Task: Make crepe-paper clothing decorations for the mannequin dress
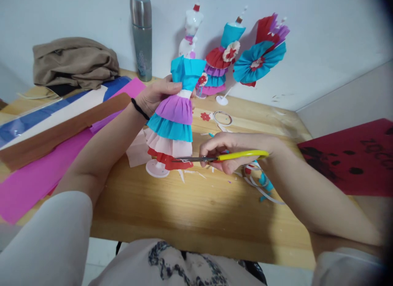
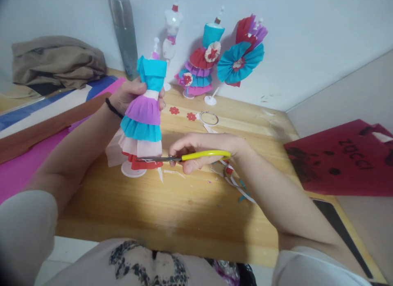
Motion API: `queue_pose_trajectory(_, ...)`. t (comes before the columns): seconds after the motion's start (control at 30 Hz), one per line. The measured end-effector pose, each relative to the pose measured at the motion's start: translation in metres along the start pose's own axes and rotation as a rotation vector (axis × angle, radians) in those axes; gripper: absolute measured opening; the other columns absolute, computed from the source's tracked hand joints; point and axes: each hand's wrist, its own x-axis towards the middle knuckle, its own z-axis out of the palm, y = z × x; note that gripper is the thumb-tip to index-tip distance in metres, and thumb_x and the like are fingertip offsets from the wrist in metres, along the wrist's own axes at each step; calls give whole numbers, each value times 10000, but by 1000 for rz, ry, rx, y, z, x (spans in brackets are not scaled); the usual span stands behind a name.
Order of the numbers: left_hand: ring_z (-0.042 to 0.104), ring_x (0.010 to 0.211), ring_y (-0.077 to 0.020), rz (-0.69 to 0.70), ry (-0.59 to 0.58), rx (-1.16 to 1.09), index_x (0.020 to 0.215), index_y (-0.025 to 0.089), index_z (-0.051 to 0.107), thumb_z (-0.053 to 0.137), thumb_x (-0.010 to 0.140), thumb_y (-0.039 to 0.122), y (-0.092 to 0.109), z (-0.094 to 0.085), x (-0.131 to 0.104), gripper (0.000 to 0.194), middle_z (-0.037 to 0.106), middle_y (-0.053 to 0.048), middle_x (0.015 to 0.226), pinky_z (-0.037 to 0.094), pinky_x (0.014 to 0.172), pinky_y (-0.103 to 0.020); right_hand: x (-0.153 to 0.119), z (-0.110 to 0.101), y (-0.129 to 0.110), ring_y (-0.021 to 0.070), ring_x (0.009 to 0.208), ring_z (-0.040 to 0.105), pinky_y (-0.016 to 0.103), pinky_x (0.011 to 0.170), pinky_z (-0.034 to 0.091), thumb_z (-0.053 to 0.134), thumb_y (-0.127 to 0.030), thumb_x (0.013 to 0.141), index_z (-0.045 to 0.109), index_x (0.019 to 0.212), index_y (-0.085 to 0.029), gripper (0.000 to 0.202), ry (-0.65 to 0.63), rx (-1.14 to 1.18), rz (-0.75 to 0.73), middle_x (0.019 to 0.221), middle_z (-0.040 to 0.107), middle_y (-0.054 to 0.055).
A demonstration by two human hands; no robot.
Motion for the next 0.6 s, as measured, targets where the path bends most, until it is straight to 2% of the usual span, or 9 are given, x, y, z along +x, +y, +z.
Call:
queue_pose_trajectory(0.17, 673, 1067, -346, -13, 37, 16, 943, 103, 607, 635, 843, 270, 1, 0, 0, 197, 707, -121, 929, 481, 978, -526, -1, 0, 1, 66, 608, 430, 180, 521, 376, 798, -522, 757, 609, 975, -136, 482, 8, 31, 54, 737, 515, -39)
queue_pose_trajectory(0.37, 672, 1080, -323, -4, -23, -45, 942, 81, 604, 526, 860, 138, 1, 0, 0, 127, 705, -111, 893, 493, 966, -495, 0, 0, 0, 66, 589, 410, 186, 513, 360, 806, -492, 756, 607, 976, -140, 460, 0, 47, 32, 713, 498, -48)
queue_pose_trajectory(0.47, 680, 1045, -313, 1, -26, -47, 909, 99, 586, 575, 848, 171, 0, -1, 0, 95, 699, -112, 894, 487, 969, -495, 0, 0, 0, 66, 586, 406, 186, 509, 350, 801, -489, 765, 608, 972, -141, 448, -1, 36, 34, 706, 496, -50)
queue_pose_trajectory(0.6, 694, 974, -312, 10, -66, -53, 911, 115, 585, 615, 801, 221, -1, -3, 1, 156, 700, -114, 897, 497, 947, -506, 0, -1, 2, 62, 577, 382, 192, 504, 334, 812, -464, 763, 614, 971, -128, 442, -2, 33, 23, 701, 483, -54)
